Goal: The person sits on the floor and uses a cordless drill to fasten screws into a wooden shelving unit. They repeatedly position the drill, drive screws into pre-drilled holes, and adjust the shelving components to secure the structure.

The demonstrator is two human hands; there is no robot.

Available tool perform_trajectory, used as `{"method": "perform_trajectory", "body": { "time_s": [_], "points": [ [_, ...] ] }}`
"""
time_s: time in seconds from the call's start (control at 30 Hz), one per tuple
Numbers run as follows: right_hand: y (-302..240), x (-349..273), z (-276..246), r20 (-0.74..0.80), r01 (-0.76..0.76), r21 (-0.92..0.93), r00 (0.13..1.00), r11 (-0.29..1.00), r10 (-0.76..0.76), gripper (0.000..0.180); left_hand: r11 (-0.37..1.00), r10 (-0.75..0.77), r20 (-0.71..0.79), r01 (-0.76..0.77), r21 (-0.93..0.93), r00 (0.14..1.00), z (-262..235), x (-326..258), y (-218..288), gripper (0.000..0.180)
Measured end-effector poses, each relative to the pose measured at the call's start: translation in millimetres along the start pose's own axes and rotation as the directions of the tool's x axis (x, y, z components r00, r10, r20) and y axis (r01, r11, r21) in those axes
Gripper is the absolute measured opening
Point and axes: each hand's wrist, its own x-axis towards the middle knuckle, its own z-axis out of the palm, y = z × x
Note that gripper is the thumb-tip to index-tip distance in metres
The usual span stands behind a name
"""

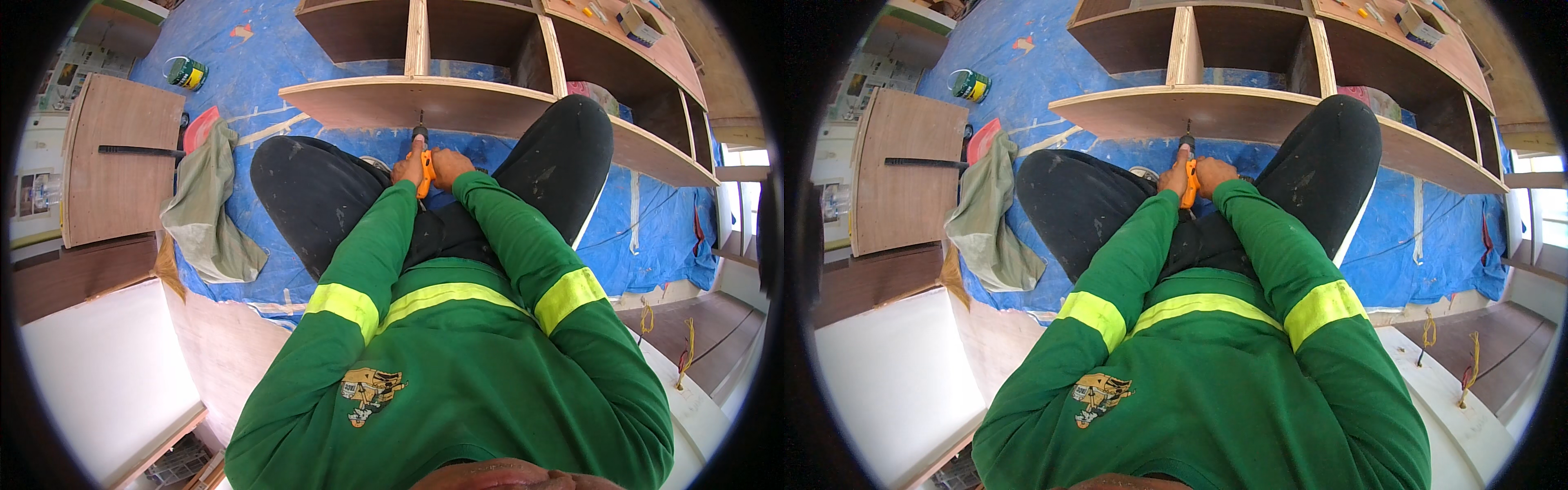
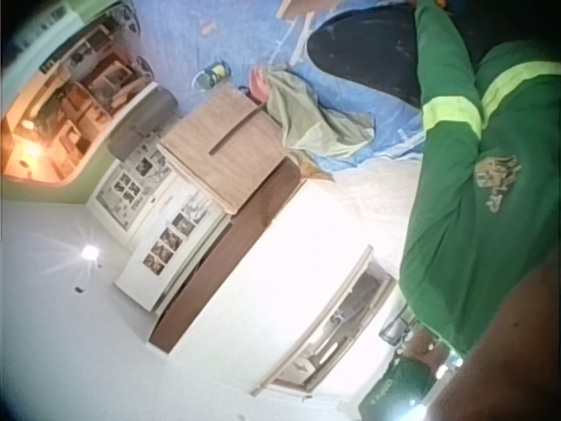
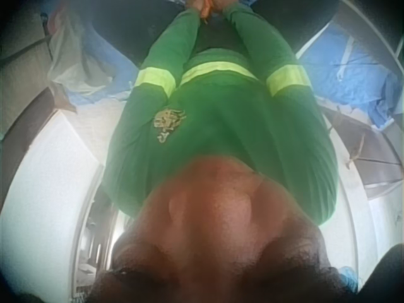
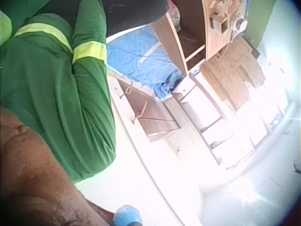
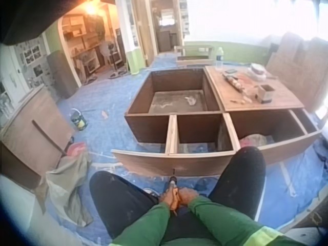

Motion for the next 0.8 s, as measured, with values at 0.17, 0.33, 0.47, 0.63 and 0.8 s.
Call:
{"method": "perform_trajectory", "body": {
  "time_s": [0.17,0.33,0.47,0.63,0.8],
  "points": [
    [-2.5,0.5,-4.5,0.014,0.005,0.003,1.000,1.000,-0.005,0.054,1.000,-0.001,0.010,0.001,-0.002,1.000,-3.4,0.8,2.0,0.126],
    [-1.4,0.6,-7.7,0.021,0.001,0.009,1.000,1.000,-0.001,0.052,1.000,0.016,0.015,-0.016,0.014,1.000,-2.1,3.9,3.6,0.127],
    [-1.7,1.1,-12.0,0.035,0.011,0.017,0.999,1.000,-0.012,0.051,1.000,0.005,0.010,-0.005,-0.001,1.000,-1.4,8.3,2.4,0.127],
    [1.3,3.7,-11.9,0.030,0.020,0.014,0.999,1.000,-0.021,0.052,0.997,0.006,0.031,-0.003,-0.079,1.000,4.7,14.4,0.7,0.125],
    [-4.5,4.4,-16.7,0.033,0.019,-0.048,0.999,0.999,-0.018,0.052,0.988,-0.017,0.063,0.026,-0.150,0.998,12.6,24.8,-7.5,0.125]
  ]
}}
